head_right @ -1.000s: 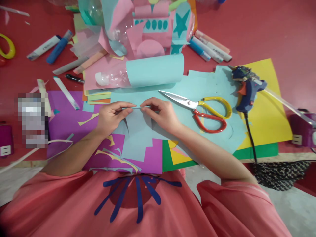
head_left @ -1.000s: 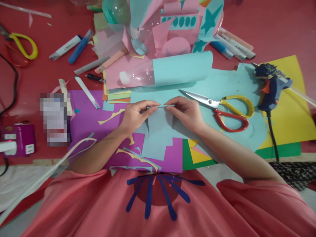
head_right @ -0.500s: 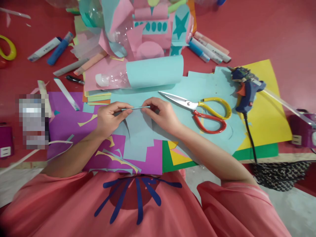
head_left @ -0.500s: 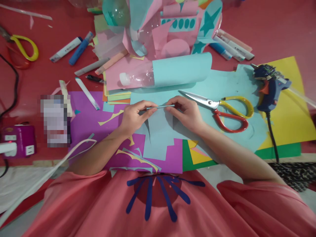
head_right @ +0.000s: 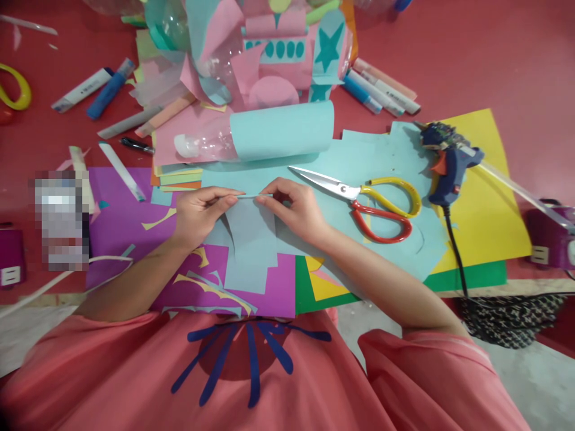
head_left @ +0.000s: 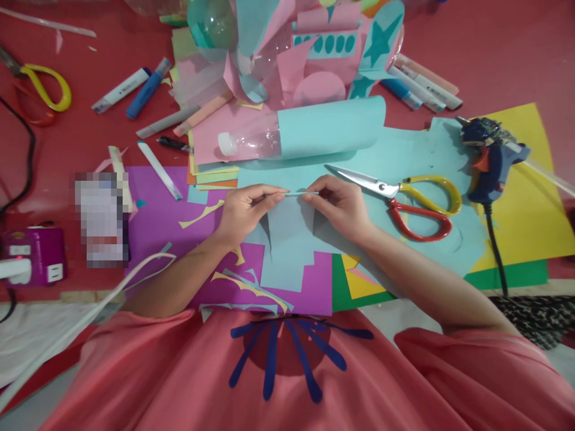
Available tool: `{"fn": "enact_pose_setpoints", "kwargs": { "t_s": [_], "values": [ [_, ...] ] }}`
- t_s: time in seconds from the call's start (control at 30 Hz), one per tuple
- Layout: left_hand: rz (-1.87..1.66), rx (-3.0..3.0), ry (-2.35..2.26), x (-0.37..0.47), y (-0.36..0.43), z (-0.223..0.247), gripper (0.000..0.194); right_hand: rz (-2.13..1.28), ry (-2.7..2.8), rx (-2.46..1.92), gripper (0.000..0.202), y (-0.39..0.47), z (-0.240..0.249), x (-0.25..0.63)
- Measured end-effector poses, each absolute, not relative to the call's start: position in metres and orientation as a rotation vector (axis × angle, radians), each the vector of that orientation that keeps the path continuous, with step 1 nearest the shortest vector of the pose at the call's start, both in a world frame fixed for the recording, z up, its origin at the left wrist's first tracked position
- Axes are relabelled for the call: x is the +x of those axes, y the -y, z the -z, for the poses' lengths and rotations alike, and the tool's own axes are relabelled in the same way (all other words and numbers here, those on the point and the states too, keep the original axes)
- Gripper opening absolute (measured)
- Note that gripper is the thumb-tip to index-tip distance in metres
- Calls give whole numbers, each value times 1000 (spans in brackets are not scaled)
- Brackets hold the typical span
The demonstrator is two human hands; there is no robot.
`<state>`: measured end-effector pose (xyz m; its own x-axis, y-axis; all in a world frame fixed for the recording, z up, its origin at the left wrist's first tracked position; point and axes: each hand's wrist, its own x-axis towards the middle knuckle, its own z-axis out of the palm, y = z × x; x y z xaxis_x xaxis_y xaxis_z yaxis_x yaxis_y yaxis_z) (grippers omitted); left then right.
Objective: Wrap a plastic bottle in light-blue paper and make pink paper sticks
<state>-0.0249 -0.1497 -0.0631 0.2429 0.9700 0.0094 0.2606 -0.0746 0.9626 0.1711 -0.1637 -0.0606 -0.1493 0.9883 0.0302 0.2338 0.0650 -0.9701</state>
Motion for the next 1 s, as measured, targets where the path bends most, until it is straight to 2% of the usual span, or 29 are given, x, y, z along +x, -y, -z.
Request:
{"fn": "enact_pose_setpoints", "kwargs": {
  "t_s": [0.2,0.5,0.63,1.0],
  "values": [
    [-919,1534,-1211,-26,149,66,38,-1201,1473,-1227,12,165,62,170],
    [-890,1611,-1168,-27,150,65,28,-1317,1422,-1180,4,163,63,171],
    [-874,1616,-1116,-26,152,65,25,-1383,1433,-1135,7,165,64,170],
    [-828,1526,-1089,-25,152,63,20,-1345,1394,-1095,3,166,65,169]
  ]
}}
